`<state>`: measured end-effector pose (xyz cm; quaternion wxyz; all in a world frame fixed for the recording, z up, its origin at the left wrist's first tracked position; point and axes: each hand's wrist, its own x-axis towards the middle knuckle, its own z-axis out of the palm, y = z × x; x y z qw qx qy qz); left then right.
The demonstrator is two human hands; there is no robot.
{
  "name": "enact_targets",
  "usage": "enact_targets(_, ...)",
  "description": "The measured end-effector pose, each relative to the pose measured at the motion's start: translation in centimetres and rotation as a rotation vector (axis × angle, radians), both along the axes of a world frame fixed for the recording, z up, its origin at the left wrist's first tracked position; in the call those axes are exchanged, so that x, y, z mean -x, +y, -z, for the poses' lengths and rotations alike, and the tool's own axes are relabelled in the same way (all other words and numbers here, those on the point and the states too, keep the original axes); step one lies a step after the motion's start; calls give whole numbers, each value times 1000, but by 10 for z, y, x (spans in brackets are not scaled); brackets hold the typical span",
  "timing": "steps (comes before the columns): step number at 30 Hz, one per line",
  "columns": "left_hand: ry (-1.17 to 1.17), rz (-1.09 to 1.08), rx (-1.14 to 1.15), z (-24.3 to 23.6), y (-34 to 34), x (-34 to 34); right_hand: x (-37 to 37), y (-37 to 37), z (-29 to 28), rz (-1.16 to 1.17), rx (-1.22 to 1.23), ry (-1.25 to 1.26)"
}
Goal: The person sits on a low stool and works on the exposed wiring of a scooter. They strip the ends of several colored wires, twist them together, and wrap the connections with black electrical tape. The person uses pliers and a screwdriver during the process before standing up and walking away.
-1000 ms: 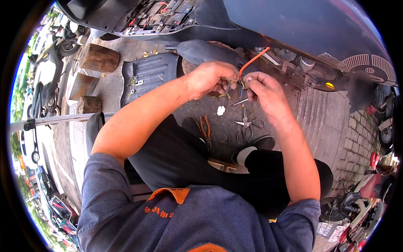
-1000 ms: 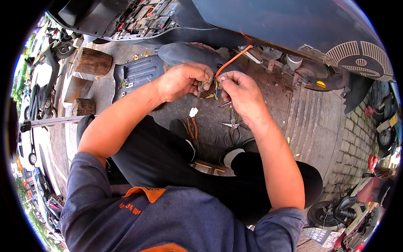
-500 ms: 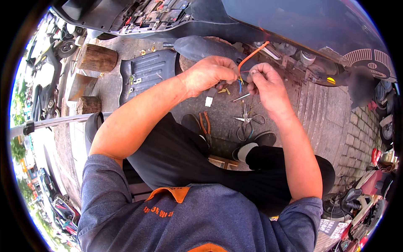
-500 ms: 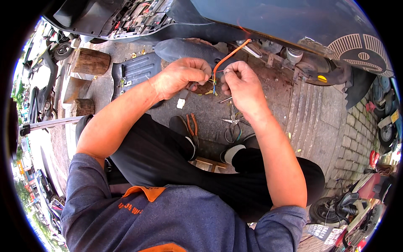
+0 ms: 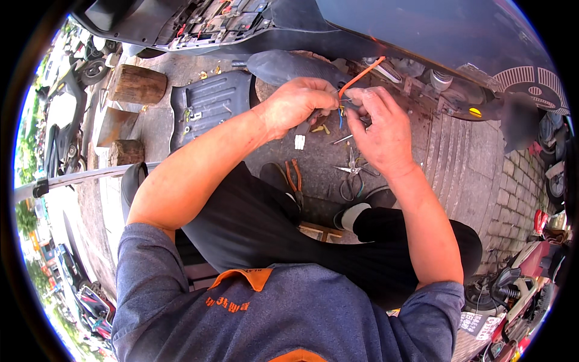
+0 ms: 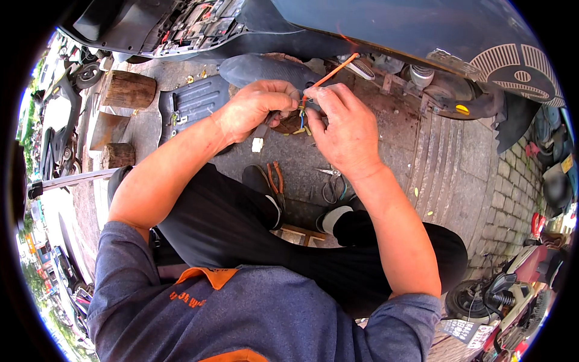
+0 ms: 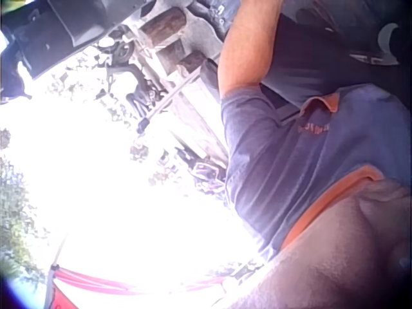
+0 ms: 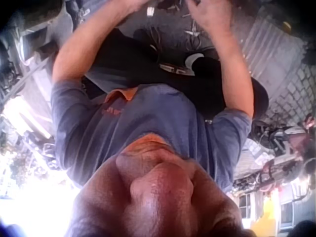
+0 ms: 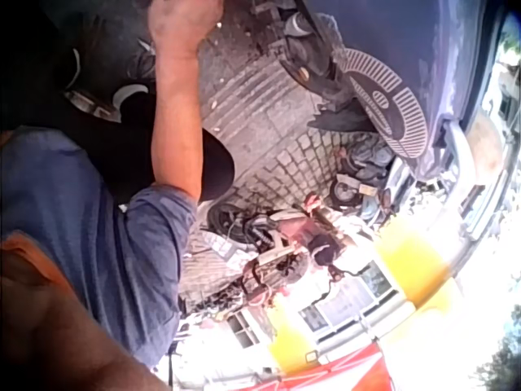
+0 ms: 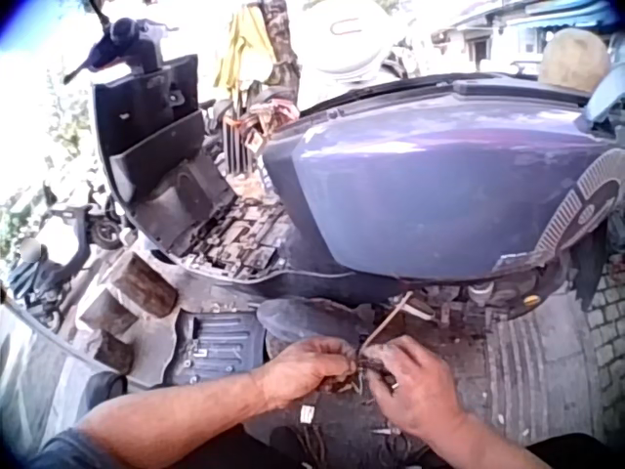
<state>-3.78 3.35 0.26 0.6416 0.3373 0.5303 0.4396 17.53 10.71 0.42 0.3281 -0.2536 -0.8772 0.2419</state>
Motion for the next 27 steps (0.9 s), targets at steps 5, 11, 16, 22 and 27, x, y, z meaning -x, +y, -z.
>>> enact_targets(5, 1, -15, 2, -1, 0, 0, -3, 10, 5, 33, -158, -57)
enact_targets(11, 20, -29, 92, -4, 0, 4, 0, 4, -7, 54, -114, -148)
enact_targets(16, 26, -30, 37, 3, 0, 3, 3, 2, -2, 24, -154, -113)
enact_targets(22, 68, -72, 31, 5, 1, 0, 5, 2, -1, 0, -317, -98)
enact_targets(27, 138, -71, 5, 4, 3, -2, 4, 4, 1, -45, -386, -73)
